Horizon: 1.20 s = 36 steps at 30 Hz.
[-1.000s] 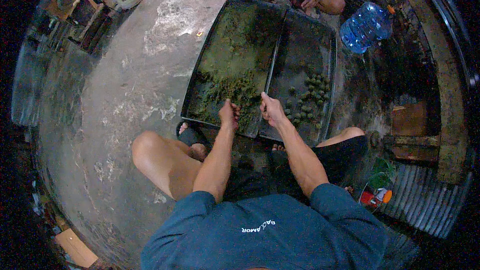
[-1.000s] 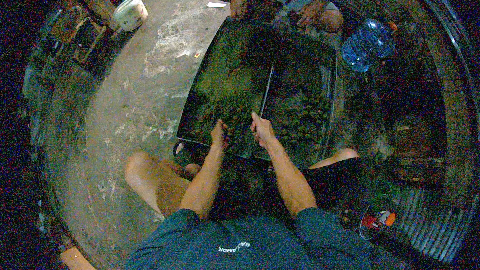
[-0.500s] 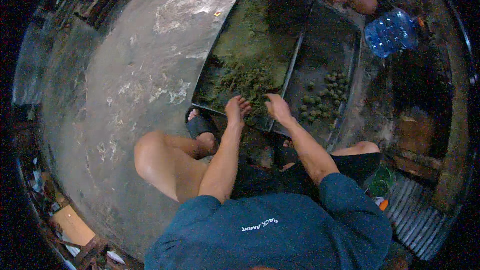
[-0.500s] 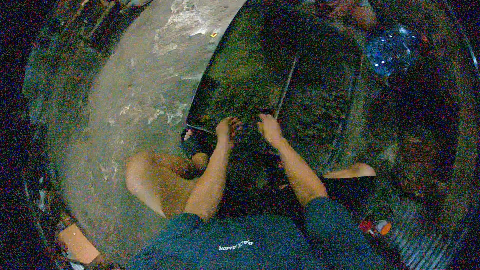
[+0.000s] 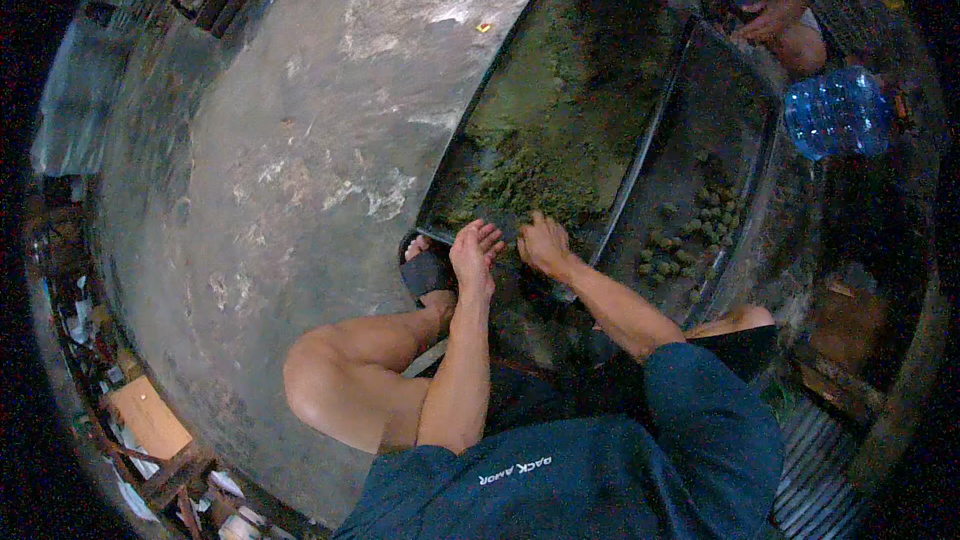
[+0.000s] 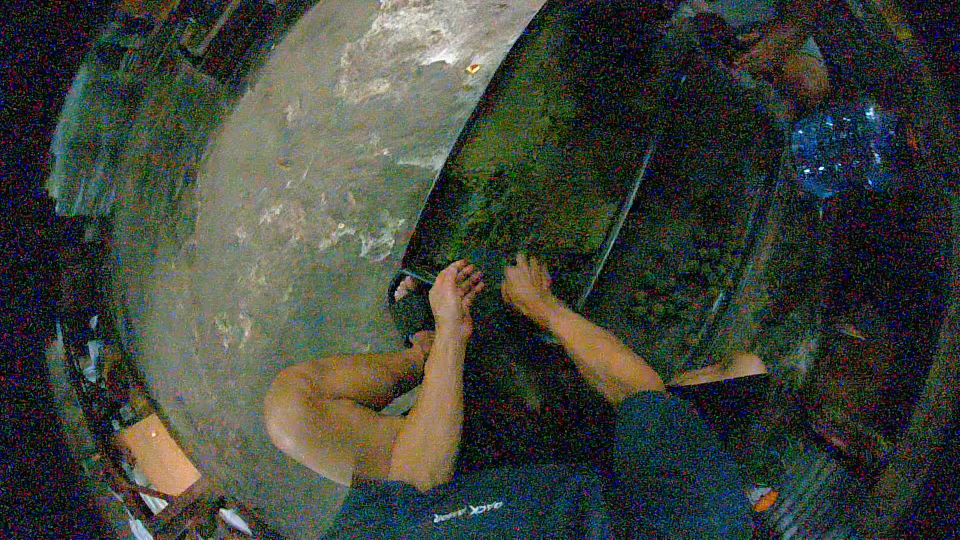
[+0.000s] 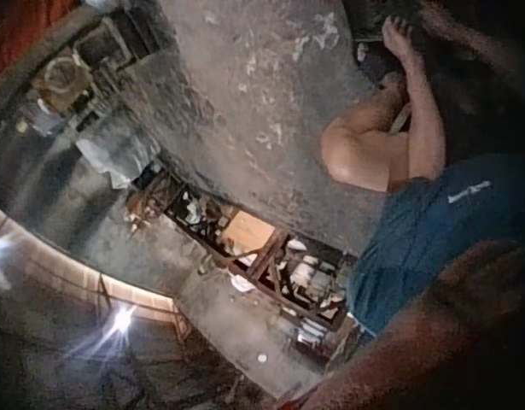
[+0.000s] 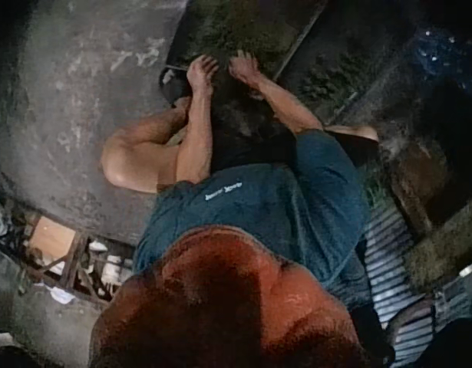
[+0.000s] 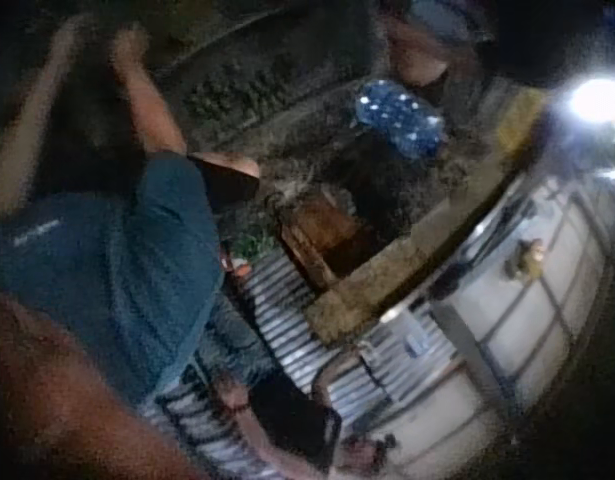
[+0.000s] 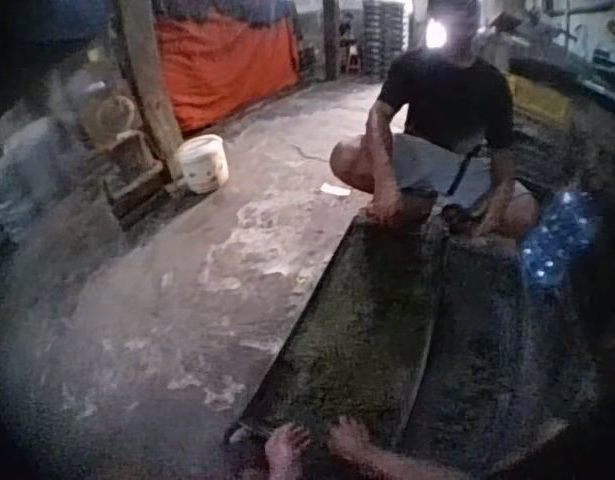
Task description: The person scoops a green paste from a tray and rolls it into small balls by hand, placing each ball into a second tray. The process is repeated continuously.
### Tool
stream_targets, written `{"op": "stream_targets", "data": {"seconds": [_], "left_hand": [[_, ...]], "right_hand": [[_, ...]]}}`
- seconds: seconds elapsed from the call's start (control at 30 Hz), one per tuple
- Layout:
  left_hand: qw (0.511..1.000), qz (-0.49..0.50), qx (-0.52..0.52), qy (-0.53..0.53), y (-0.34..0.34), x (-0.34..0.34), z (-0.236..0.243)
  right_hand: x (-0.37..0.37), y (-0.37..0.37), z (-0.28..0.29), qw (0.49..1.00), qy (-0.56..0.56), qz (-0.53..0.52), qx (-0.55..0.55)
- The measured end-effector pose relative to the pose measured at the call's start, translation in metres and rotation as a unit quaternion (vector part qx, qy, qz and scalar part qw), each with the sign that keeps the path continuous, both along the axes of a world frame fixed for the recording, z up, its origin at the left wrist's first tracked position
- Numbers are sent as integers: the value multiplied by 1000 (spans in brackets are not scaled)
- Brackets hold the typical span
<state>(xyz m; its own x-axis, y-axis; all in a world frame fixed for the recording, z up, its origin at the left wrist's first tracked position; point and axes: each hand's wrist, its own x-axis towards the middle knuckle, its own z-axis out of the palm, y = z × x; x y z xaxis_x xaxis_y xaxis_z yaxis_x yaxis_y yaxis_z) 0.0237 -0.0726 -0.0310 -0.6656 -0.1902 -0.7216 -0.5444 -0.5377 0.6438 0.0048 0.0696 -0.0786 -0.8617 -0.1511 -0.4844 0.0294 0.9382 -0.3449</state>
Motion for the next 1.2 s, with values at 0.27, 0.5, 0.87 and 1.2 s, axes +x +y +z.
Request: {"op": "stream_targets", "data": {"seconds": [0.27, 0.5, 0.87, 1.2], "left_hand": [[998, 51, -21, 21, -34, -13, 13], [991, 117, -18, 61, -54, -16, 10], [988, 136, -18, 67, -58, -23, 33], [990, 126, 15, 60, -50, -14, 14]], "right_hand": [[-80, -25, -34, 963, 241, 118, -13], [-1, -8, 33, 926, -195, 322, 4], [-34, -64, -62, 853, 157, 494, -63], [-42, -43, 3, 937, -50, 345, 26]]}}
